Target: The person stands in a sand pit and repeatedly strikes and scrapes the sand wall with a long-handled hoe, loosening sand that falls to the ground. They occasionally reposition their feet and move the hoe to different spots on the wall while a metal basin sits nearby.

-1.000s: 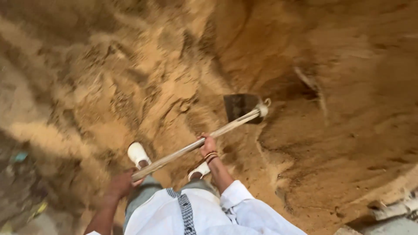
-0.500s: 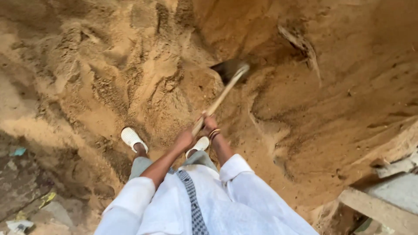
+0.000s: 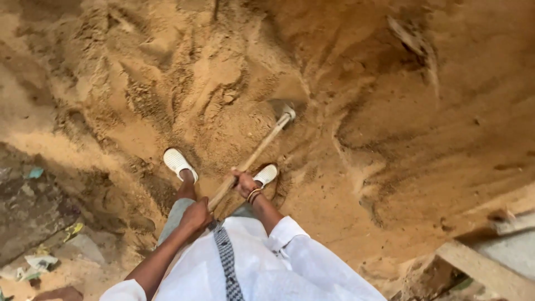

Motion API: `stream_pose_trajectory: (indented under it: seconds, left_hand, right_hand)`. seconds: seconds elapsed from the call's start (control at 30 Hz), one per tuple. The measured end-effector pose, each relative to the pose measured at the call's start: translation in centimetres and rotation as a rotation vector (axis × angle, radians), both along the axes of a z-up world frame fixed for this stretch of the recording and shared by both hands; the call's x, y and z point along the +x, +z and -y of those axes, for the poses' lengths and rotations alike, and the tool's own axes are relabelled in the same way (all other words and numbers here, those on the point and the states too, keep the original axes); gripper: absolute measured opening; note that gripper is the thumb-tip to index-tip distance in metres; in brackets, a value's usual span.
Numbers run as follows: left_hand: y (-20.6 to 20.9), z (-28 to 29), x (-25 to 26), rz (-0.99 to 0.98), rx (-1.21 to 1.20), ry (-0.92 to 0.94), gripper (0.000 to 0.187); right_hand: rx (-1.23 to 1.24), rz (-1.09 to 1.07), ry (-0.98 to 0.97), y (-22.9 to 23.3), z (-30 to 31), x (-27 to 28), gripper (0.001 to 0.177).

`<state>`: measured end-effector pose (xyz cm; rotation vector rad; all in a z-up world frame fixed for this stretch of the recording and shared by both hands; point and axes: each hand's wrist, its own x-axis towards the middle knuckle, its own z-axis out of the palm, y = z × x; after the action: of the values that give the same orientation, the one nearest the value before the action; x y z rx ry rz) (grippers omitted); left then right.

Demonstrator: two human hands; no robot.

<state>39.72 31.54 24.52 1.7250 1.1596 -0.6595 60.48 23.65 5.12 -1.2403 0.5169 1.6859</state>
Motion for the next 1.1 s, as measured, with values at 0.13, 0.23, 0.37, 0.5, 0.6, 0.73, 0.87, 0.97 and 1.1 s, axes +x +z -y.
stream_pose_trajectory:
  seconds: [0.13, 0.23, 0.37, 0.5, 0.6, 0.73, 0.87, 0.97, 1.1]
  left_hand:
    - [-2.5, -2.6, -2.6, 0.031, -0.014, -0.023, 0.038]
    - [-1.9, -5.4, -6.0, 0.048, -0.050, 0.029, 0.033]
    - [-0.1, -10.3, -11.2, 0.136, 0.002, -0.015, 0.038]
    - [0.1, -8.9, -18.5, 0.008, -0.008, -0.018, 0.043]
    - [0.0, -7.6, -22.7, -0.078, 0.080, -0.097, 0.050]
    - [-1.3, -6.3, -22.5, -0.128, 0.103, -0.010, 0.057]
    - [-5.5, -9.7, -16.0, 0.042, 0.240, 0.002, 0.063]
    - [-4.1, -14.5, -6.5, 0.300, 0.163, 0.003, 0.069]
    - [-5.4, -17.3, 4.5, 0.594, 0.232, 0.230, 0.072]
  right_hand:
    - [-0.064, 0.118, -0.122, -6.7, -3.8, 2.7, 0.014]
    - [-0.157, 0.161, -0.164, -11.8, -4.8, 1.3, 0.021]
    - [-0.277, 0.150, -0.291, -15.4, -5.7, -3.6, 0.028]
    - [-0.060, 0.167, -0.344, -12.8, -5.9, -10.1, 0.019]
    - [-0.168, 0.135, -0.319, -7.5, -9.1, -11.8, 0.012]
    - [-0.097, 0.011, -0.319, -2.4, -11.4, -9.5, 0.023]
    - [0.193, 0.146, -0.334, 7.0, -20.5, -1.4, 0.020]
    - [0.109, 0.408, -0.143, 27.1, -28.6, 2.9, 0.022]
    - [0.306, 0.712, -0.038, 26.2, -32.3, 9.6, 0.020]
